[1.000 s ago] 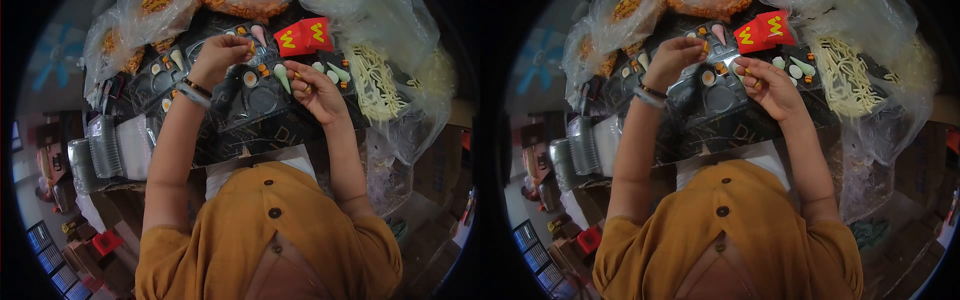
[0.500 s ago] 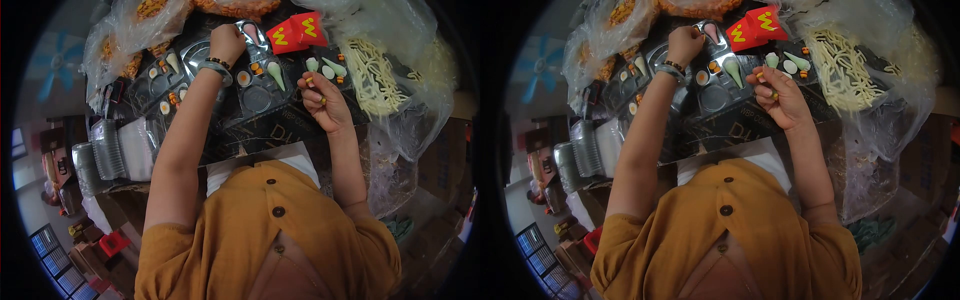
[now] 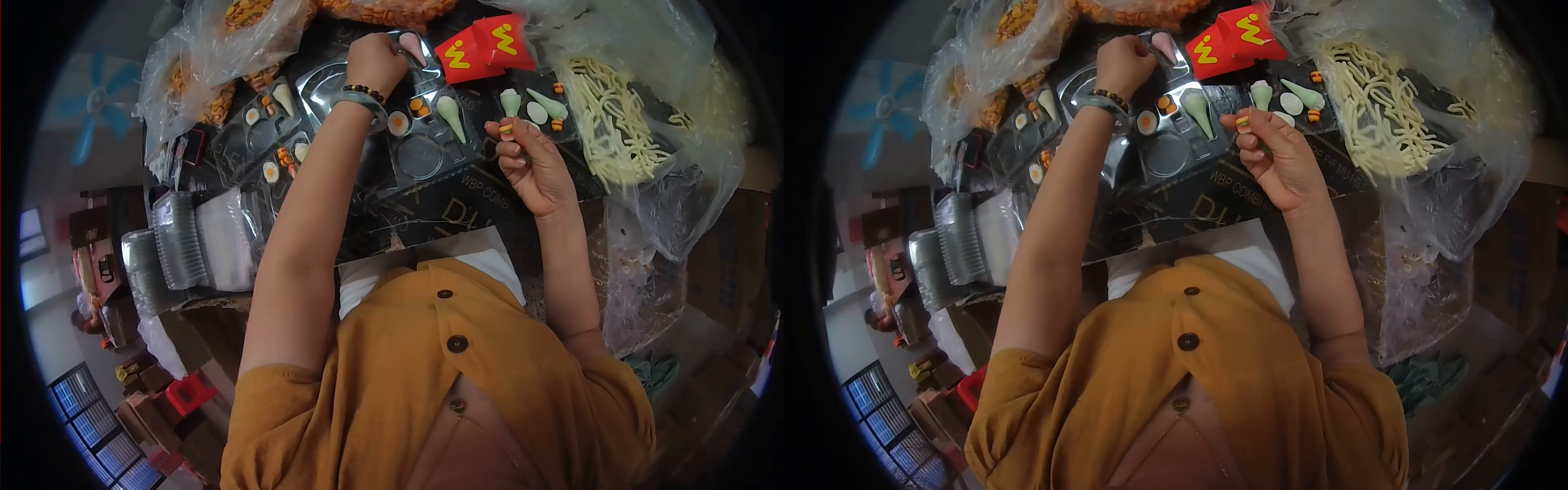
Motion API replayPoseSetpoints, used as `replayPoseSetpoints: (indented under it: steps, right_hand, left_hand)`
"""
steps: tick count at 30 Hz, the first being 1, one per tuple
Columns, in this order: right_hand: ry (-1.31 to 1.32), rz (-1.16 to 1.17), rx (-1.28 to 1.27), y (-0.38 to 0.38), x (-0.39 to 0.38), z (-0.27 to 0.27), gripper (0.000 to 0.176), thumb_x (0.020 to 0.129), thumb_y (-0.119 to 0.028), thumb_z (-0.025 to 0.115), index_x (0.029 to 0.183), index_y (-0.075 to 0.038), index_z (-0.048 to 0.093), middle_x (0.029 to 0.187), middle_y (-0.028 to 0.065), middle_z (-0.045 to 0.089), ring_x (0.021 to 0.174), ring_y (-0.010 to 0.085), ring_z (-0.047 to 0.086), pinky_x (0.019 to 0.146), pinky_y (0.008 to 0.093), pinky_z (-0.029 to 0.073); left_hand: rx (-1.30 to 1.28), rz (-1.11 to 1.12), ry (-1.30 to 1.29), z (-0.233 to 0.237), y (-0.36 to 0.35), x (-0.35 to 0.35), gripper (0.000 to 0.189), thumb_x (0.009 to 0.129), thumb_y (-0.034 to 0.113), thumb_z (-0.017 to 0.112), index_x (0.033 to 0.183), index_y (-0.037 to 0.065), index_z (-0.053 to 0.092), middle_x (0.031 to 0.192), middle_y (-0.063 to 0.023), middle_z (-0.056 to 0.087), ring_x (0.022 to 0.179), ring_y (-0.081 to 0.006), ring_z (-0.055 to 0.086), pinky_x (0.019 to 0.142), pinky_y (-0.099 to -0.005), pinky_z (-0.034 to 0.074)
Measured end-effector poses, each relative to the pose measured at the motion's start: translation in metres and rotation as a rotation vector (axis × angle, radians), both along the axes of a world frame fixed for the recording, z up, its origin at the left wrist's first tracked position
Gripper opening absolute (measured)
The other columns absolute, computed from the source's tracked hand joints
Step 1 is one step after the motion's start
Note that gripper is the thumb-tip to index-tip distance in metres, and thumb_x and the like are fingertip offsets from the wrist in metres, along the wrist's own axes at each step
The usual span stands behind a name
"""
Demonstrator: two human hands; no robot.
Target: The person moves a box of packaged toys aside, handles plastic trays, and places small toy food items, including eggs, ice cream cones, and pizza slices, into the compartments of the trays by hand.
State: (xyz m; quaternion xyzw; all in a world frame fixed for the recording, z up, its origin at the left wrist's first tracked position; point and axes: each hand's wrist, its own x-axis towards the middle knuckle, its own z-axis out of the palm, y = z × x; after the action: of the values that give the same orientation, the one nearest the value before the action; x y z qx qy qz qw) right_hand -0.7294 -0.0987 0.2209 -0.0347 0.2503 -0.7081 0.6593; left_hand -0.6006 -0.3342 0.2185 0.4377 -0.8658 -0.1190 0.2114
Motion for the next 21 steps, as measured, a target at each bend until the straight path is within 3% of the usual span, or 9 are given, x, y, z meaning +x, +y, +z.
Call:
replayPoseSetpoints:
  steps: [6,8,10,12,15,17,18,20,21]
  right_hand:
    - [0.149,0.007,0.045,-0.001,0.006,0.009,0.017,0.088,-0.006,0.054,0.102,0.003,0.055,0.105,0.0158,0.058,0.076,0.0068,0.055,0.060,0.0146,0.045]
    - [0.164,0.059,-0.062,-0.001,0.005,0.005,0.018,0.087,-0.005,0.055,0.103,0.003,0.055,0.103,0.0142,0.060,0.078,0.0080,0.058,0.062,0.0144,0.047]
    - [0.260,0.041,-0.035,-0.002,0.006,0.009,0.018,0.086,-0.004,0.056,0.103,0.003,0.055,0.101,0.0132,0.061,0.077,0.0080,0.058,0.062,0.0149,0.047]
    - [0.353,0.026,-0.009,-0.004,0.008,0.012,0.018,0.086,-0.004,0.057,0.102,0.003,0.055,0.098,0.0121,0.062,0.076,0.0081,0.058,0.062,0.0154,0.047]
    - [0.628,0.012,0.086,-0.014,0.010,0.018,0.018,0.085,-0.005,0.058,0.102,0.001,0.056,0.096,0.0102,0.062,0.076,0.0090,0.059,0.063,0.0179,0.048]
    - [1.028,0.041,0.114,-0.027,0.017,0.025,0.016,0.083,-0.008,0.061,0.097,0.001,0.059,0.089,0.0078,0.064,0.076,0.0098,0.060,0.064,0.0208,0.048]
    - [1.037,0.049,0.114,-0.034,0.017,0.024,0.016,0.083,-0.008,0.061,0.097,0.001,0.059,0.089,0.0078,0.064,0.076,0.0098,0.060,0.064,0.0208,0.048]
    - [1.454,0.200,0.059,-0.049,0.017,0.017,0.020,0.081,-0.012,0.065,0.095,0.001,0.061,0.084,0.0055,0.064,0.076,0.0090,0.060,0.066,0.0208,0.046]
    - [1.465,0.209,0.058,-0.055,0.020,0.014,0.020,0.081,-0.012,0.065,0.095,0.001,0.061,0.084,0.0055,0.064,0.076,0.0090,0.060,0.066,0.0208,0.046]
  left_hand:
    - [0.014,-0.031,-0.067,0.007,0.000,0.000,0.017,0.070,0.012,0.059,0.079,0.002,0.069,0.078,-0.0198,0.063,0.076,-0.0337,0.062,0.071,-0.0395,0.050]
    - [0.062,-0.059,-0.063,0.011,0.003,0.008,0.021,0.072,0.015,0.059,0.086,0.002,0.068,0.082,-0.0200,0.064,0.077,-0.0331,0.063,0.071,-0.0395,0.050]
    - [-0.021,-0.073,0.158,0.013,0.014,0.023,0.028,0.074,0.021,0.061,0.093,0.002,0.066,0.083,-0.0182,0.065,0.075,-0.0309,0.063,0.069,-0.0383,0.049]
    - [0.037,-0.098,0.178,0.024,0.037,0.044,0.029,0.075,0.022,0.063,0.095,0.001,0.065,0.082,-0.0167,0.064,0.072,-0.0302,0.062,0.067,-0.0379,0.049]
    - [0.184,-0.174,0.353,0.029,0.085,0.079,0.026,0.077,0.018,0.064,0.095,-0.001,0.064,0.080,-0.0139,0.060,0.063,-0.0291,0.058,0.062,-0.0370,0.047]
    - [0.182,-0.220,0.288,0.036,0.117,0.099,0.023,0.075,0.012,0.066,0.094,-0.001,0.064,0.084,-0.0141,0.058,0.071,-0.0294,0.058,0.066,-0.0369,0.047]
    - [0.099,-0.241,0.270,0.033,0.131,0.107,0.024,0.074,0.012,0.067,0.094,0.000,0.063,0.088,-0.0143,0.058,0.077,-0.0295,0.057,0.068,-0.0365,0.046]
    - [0.064,-0.262,0.208,0.026,0.154,0.120,0.026,0.069,0.008,0.069,0.093,0.002,0.062,0.096,-0.0135,0.056,0.091,-0.0304,0.053,0.074,-0.0358,0.045]
    - [0.065,-0.254,0.220,0.022,0.160,0.123,0.026,0.069,0.008,0.069,0.093,0.002,0.062,0.096,-0.0135,0.056,0.091,-0.0304,0.053,0.074,-0.0358,0.045]
